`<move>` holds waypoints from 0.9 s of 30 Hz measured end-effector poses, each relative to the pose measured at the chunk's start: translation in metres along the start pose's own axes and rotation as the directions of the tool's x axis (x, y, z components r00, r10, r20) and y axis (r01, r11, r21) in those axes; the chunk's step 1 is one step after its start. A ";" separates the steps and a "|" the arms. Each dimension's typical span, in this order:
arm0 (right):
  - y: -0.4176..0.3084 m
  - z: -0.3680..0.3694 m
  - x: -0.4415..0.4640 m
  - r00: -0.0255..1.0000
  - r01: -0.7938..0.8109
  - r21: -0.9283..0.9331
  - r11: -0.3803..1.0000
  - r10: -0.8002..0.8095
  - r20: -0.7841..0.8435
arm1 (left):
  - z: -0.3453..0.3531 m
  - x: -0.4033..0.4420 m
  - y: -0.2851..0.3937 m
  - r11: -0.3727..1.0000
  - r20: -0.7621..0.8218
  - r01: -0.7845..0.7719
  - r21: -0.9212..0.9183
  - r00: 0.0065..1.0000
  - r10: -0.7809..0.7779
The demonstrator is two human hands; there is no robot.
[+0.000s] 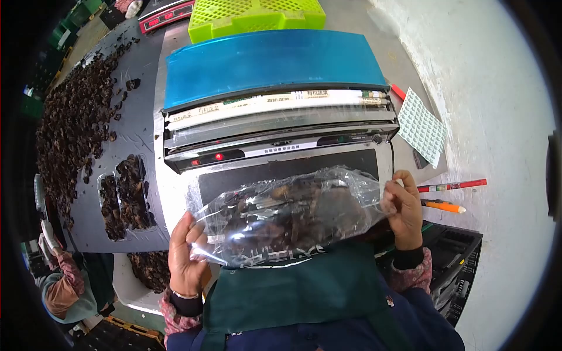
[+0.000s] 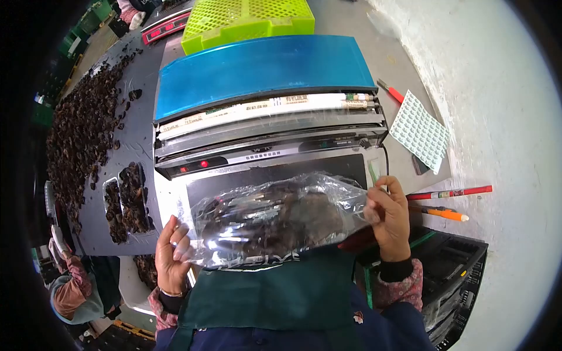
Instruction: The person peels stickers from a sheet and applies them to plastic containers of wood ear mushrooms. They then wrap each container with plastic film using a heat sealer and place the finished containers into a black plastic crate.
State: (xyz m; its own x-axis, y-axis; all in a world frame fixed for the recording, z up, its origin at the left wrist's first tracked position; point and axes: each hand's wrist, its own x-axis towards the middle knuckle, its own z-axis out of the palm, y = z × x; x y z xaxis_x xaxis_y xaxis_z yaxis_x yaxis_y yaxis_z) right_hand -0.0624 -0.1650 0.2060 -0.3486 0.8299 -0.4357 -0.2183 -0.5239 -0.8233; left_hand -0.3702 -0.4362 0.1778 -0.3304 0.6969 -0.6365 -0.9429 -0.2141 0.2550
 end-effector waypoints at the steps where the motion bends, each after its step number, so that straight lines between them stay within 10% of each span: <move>1: 0.000 -0.010 -0.005 0.999 -0.011 0.003 1.000 0.011 -0.030 | -0.004 -0.007 -0.002 1.000 -0.017 -0.005 0.017 1.000 0.005; 4: 0.010 -0.046 -0.021 0.989 -0.055 0.015 0.998 0.056 -0.139 | -0.024 -0.015 -0.025 0.992 -0.321 0.111 0.066 0.943 -0.085; 8: 0.062 -0.084 -0.040 0.955 -0.204 -0.103 0.974 0.175 -0.240 | -0.049 -0.007 -0.064 0.949 -0.307 0.139 0.282 0.950 -0.048; 11: 0.154 -0.118 -0.017 0.946 -0.318 -0.126 0.940 0.323 0.028 | -0.061 0.028 -0.100 0.736 -0.172 0.082 0.672 0.984 0.047; 14: 0.195 -0.107 -0.010 0.896 -0.373 -0.276 0.886 0.421 0.142 | -0.060 0.028 -0.107 0.784 -0.029 0.052 0.619 0.999 -0.043; 19: 0.118 -0.028 -0.024 0.756 -0.149 -0.289 0.946 0.298 0.583 | -0.027 0.026 -0.093 0.787 0.089 0.006 0.617 0.993 -0.078; 24: 0.081 0.054 -0.023 0.222 0.266 -0.252 0.930 0.195 0.955 | -0.019 0.017 -0.064 0.770 0.103 0.002 0.637 0.991 -0.087; 27: 0.096 0.053 -0.008 0.370 0.397 -0.390 0.831 0.244 0.896 | -0.014 0.012 -0.055 0.763 0.146 -0.041 0.645 0.987 -0.070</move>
State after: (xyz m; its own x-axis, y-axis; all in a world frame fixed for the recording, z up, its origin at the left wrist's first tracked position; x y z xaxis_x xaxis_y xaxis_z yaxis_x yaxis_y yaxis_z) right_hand -0.1285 -0.2325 0.1494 -0.9993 0.0074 -0.0359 0.0357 -0.0314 -0.9989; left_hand -0.3226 -0.4257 0.1458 -0.2542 0.8024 -0.5399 -0.6791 0.2494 0.6904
